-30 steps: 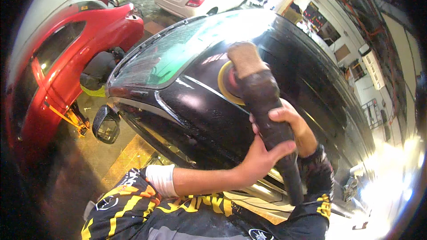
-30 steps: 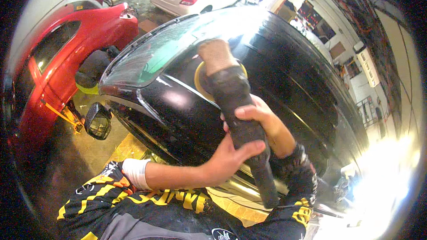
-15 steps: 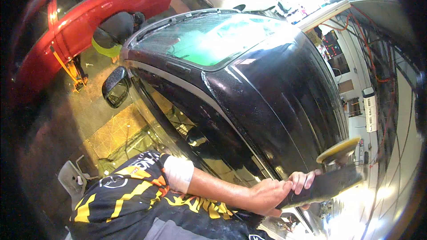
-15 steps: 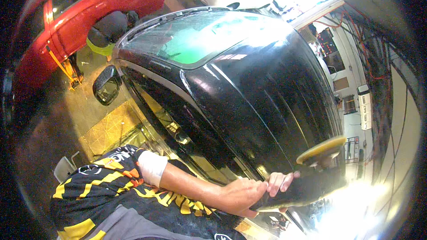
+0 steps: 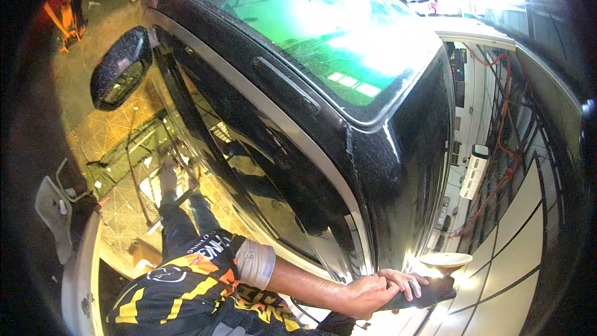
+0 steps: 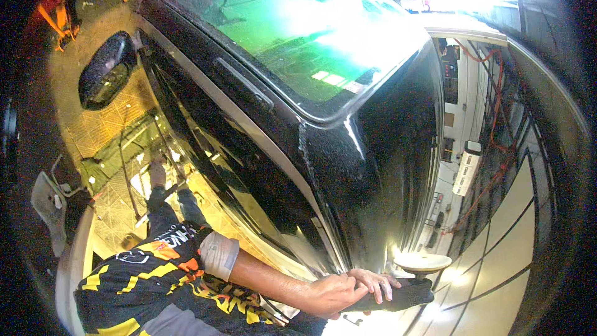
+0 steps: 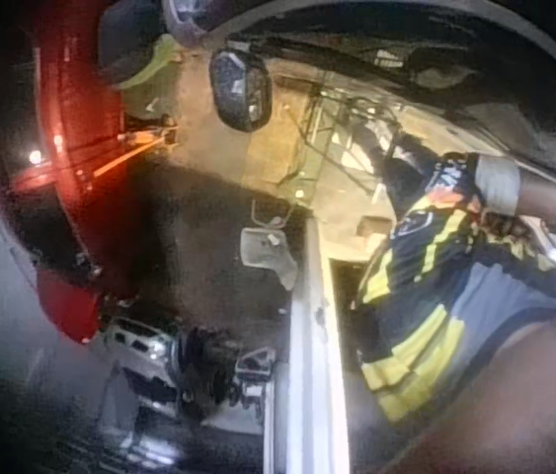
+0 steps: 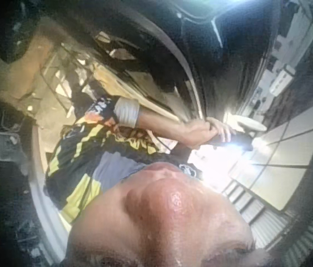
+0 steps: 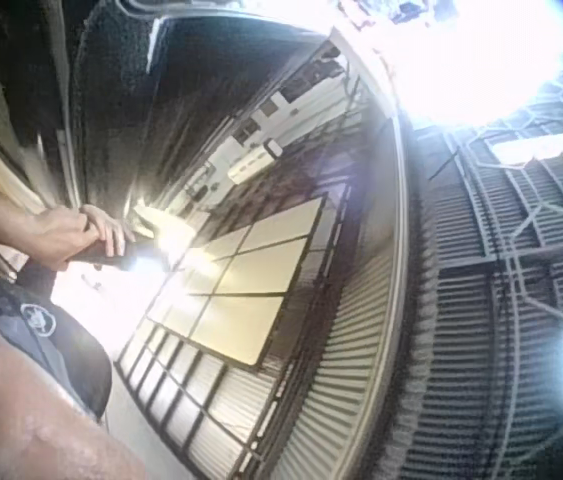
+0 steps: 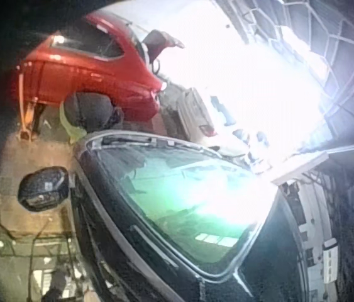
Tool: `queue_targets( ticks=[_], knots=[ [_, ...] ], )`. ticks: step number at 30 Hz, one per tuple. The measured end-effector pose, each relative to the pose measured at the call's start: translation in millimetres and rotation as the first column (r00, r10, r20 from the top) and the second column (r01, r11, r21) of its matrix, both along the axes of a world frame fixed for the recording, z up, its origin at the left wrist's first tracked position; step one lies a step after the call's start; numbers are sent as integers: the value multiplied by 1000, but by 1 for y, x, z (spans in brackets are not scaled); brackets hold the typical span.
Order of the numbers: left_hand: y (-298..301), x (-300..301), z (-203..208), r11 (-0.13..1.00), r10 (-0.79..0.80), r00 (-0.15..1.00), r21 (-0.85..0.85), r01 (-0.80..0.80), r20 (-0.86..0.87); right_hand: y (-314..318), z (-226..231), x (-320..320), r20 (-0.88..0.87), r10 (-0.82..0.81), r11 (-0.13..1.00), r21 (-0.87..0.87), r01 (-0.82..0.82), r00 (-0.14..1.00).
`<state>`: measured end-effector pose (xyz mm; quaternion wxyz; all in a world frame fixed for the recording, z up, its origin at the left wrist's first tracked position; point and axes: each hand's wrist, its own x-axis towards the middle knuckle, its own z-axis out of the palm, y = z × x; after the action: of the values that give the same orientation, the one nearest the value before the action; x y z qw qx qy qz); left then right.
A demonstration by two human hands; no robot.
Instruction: The person uses a rotary polisher to buff the roof of a black car. They move the tool across the surface in circular motions and occasionally wipe the area with their hand to check the finish.
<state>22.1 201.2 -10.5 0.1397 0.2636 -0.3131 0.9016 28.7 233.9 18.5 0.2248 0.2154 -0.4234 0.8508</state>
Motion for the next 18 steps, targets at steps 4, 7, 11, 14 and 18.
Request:
queue_targets(
  ticks=[4,7,11,14,18],
  knots=[
    [-1,-35,-6,996,-44,995,84,37,84,-1,-8,-16,40,-3,1000,-15,4,999],
    [-55,-83,-27,910,-218,921,-409,72,-323,-1,-18,-9,23,-32,999,-30,33,999],
    [-129,-156,-13,637,-484,607,-729,-250,-631,-1,-26,-7,-7,-27,998,-61,27,1000],
    [-126,-143,-11,528,-500,463,-682,-507,-732,0,-32,-6,-65,-8,995,-99,2,998],
    [-122,-105,-20,321,-339,397,-502,-803,-853,3,-43,-7,-175,50,988,-138,-75,983]
  ],
)
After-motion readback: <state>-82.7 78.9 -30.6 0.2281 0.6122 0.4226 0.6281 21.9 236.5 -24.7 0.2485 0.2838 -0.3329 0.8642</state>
